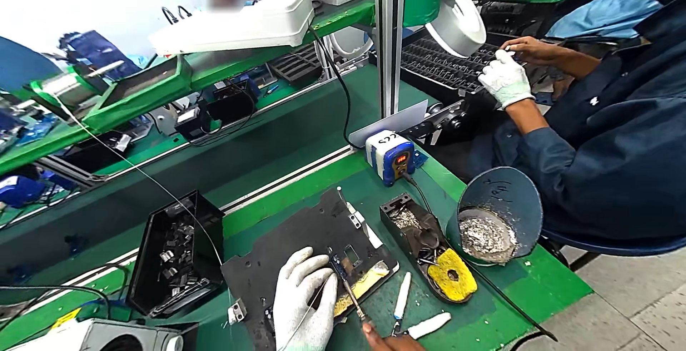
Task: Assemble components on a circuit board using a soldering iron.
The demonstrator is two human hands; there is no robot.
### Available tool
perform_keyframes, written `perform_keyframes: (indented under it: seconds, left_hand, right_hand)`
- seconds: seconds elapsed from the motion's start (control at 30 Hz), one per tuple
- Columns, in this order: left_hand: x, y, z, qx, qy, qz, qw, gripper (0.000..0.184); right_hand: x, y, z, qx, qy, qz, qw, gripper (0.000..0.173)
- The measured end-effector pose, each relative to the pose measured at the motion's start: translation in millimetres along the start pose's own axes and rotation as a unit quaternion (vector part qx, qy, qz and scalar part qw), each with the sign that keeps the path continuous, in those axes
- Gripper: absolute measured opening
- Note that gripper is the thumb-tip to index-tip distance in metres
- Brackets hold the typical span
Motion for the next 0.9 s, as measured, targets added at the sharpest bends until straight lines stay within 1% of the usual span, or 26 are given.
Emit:
perform_keyframes:
  seconds: [0.33, 0.57, 0.67, 0.77, 0.9]
  left_hand:
    - [-1, 1, 0, -0.006, -0.014, -0.005, 1.0, 0.01]
    - [1, 2, -1, 0.012, 0.039, 0.025, 0.999, 0.008]
    - [1, 1, -1, 0.013, 0.05, 0.034, 0.998, 0.009]
    - [2, 1, 1, 0.02, 0.064, 0.045, 0.997, 0.008]
    - [3, 3, 0, 0.022, 0.074, 0.05, 0.996, 0.008]
  right_hand:
    - [-3, -1, -4, 0.015, 0.027, 0.0, 1.0, 0.032]
    - [-4, -2, -7, 0.006, 0.04, 0.005, 0.999, 0.031]
    - [-3, -5, -8, 0.009, 0.035, -0.01, 0.999, 0.031]
    - [7, -10, -10, 0.016, 0.041, -0.003, 0.999, 0.032]
    - [47, -23, -9, 0.002, 0.085, 0.066, 0.994, 0.032]
Point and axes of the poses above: each hand's wrist, its own y-axis away from the middle knuckle, its own x-axis out of the back of the hand, z = x × y, the point moved 4 cm from there along -y, towards the middle knuckle, and after that the axes turned 11 degrees about z, right-handed, at the moved point
